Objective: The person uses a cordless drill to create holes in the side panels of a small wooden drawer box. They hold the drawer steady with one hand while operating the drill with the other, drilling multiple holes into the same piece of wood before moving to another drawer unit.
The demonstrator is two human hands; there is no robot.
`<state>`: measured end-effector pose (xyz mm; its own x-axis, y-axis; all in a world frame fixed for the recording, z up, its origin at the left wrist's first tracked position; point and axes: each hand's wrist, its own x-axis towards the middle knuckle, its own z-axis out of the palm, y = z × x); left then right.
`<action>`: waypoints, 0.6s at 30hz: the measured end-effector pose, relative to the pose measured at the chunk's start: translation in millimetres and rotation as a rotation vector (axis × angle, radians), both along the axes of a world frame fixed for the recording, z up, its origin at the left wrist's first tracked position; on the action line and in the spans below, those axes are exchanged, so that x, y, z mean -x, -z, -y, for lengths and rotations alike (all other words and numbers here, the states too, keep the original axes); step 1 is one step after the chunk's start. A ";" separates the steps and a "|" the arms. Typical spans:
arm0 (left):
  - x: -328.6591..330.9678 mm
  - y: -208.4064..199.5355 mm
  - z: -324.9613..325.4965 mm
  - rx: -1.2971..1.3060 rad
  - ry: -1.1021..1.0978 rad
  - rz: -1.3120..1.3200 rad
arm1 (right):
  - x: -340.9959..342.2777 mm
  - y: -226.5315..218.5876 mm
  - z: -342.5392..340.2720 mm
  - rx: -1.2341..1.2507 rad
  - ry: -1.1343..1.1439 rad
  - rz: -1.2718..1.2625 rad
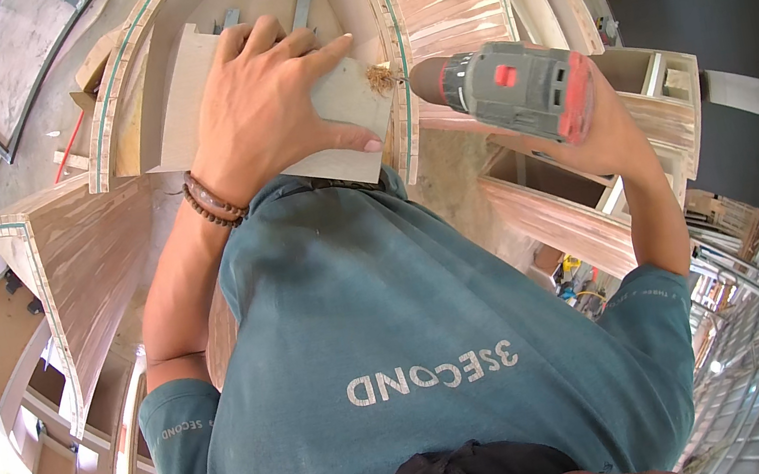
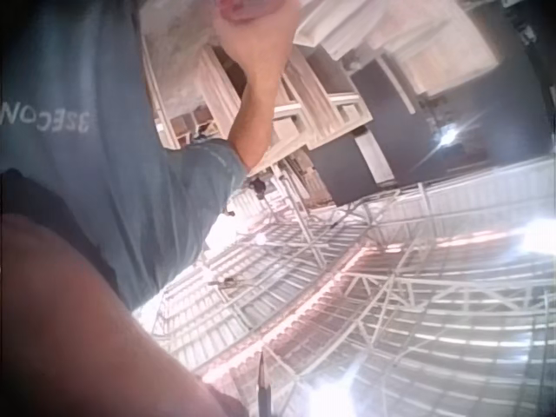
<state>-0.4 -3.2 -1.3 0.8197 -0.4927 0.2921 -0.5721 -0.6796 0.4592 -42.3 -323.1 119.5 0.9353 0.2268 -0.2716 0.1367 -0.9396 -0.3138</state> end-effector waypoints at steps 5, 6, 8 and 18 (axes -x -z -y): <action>-0.7 1.6 -1.0 0.013 -0.006 0.001 | -12.6 -17.6 -22.8 0.023 -0.023 -0.036; -0.3 1.1 -0.8 0.018 -0.006 -0.011 | -16.1 -19.4 -24.0 0.026 -0.037 -0.032; 1.6 0.2 -0.7 0.029 -0.007 -0.035 | -20.8 -17.6 -36.9 0.073 -0.056 -0.043; -1.7 5.1 -2.3 0.059 -0.014 -0.009 | -33.1 -46.2 -51.9 0.140 -0.135 -0.183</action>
